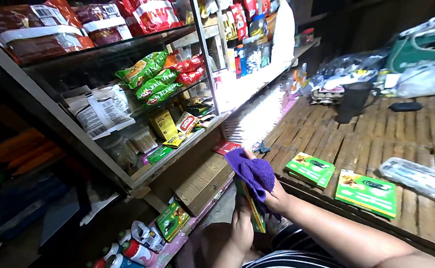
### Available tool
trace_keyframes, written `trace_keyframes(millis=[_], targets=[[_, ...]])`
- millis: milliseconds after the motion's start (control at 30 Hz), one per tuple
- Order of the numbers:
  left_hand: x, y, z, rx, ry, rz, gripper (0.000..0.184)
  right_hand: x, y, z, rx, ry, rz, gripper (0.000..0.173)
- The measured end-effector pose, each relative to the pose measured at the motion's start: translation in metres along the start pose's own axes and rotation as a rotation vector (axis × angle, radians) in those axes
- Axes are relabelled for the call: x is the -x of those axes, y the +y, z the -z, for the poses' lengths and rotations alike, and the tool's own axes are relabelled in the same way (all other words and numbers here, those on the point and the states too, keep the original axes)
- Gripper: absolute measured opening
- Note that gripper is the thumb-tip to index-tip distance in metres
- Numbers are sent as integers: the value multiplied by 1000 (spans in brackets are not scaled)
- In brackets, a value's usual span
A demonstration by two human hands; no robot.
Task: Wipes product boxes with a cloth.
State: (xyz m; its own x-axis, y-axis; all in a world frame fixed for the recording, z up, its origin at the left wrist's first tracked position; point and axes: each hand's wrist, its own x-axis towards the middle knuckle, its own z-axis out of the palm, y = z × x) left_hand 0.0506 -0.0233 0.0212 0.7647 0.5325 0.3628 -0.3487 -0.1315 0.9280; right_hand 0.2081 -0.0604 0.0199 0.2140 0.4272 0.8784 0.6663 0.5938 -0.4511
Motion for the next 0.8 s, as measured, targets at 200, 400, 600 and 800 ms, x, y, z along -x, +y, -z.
trace_keyframes(millis=[200,400,600,800], targets=[[-2,0,5,80,25,-24,88,1,18,4,10,99,-157,69],[-6,6,13,113,187,-120,86,16,9,-11,96,-9,-166,66],[-10,9,21,128,232,-114,83,15,-19,-26,78,-159,-17,81],[10,28,13,-232,178,154,32,7,-32,-18,136,-212,54,72]])
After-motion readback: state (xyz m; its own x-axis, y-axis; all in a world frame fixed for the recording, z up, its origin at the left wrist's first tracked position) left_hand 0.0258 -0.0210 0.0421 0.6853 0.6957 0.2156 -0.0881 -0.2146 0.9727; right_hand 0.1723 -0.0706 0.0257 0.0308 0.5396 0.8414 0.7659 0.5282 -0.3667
